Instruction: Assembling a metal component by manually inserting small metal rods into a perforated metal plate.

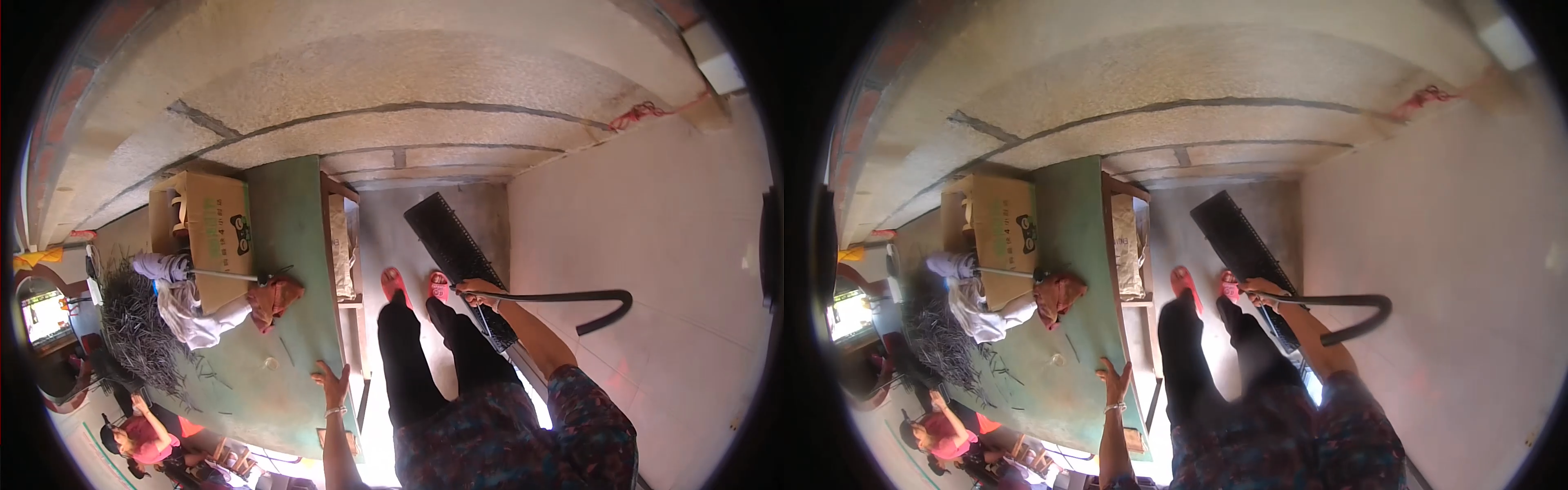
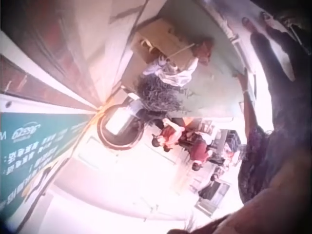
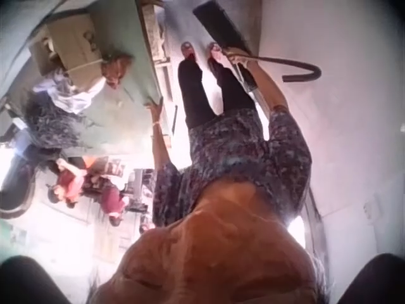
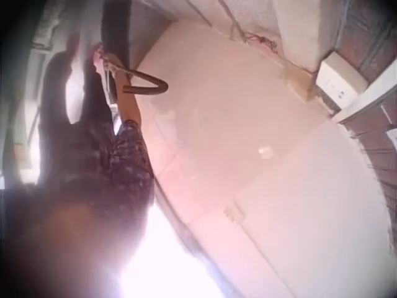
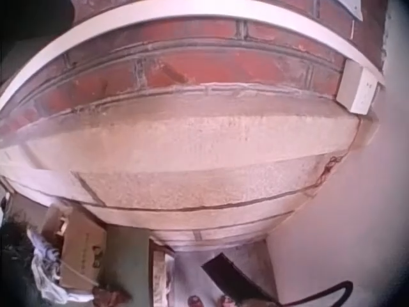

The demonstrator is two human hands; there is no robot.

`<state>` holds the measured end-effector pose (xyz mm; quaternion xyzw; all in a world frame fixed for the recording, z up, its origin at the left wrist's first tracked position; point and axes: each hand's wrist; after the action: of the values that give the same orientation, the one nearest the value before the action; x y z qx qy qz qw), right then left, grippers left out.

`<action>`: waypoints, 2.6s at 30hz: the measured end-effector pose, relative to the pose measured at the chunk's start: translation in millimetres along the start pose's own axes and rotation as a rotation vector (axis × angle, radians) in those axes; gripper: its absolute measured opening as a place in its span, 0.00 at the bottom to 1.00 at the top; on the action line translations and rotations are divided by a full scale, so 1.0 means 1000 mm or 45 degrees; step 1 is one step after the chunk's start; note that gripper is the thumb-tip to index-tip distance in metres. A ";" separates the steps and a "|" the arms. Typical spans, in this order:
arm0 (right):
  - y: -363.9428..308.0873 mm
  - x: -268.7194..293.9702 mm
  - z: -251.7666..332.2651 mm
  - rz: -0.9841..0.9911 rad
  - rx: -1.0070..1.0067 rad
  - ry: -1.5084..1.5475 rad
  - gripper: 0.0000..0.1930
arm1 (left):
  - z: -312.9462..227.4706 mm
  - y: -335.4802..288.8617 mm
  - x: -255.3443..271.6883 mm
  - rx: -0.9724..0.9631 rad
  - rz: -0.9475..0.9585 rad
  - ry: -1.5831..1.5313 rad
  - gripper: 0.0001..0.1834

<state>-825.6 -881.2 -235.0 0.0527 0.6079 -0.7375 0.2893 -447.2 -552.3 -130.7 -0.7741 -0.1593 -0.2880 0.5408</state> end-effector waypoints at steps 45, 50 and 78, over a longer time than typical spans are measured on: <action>0.266 0.153 0.081 -1.290 0.848 -1.562 0.14 | -0.049 -0.039 0.022 0.091 0.071 0.065 0.59; 0.181 0.154 -0.038 -0.920 0.783 -0.947 0.13 | -0.038 -0.022 0.016 -0.088 0.066 0.024 0.55; -0.338 -0.181 -0.742 -2.411 0.280 1.081 0.47 | 0.075 -0.006 0.038 -0.595 0.192 -0.653 0.11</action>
<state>-1045.5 -95.7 -53.6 -0.1647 0.3817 -0.6349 -0.6512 -400.5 -483.4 -121.7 -0.9337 -0.1621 -0.0722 0.3111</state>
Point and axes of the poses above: each hand's wrist, its own y-axis towards the middle knuckle, its own x-axis out of the back of the hand, z = x × y, and after that the axes turned 2 degrees about -x, right-handed
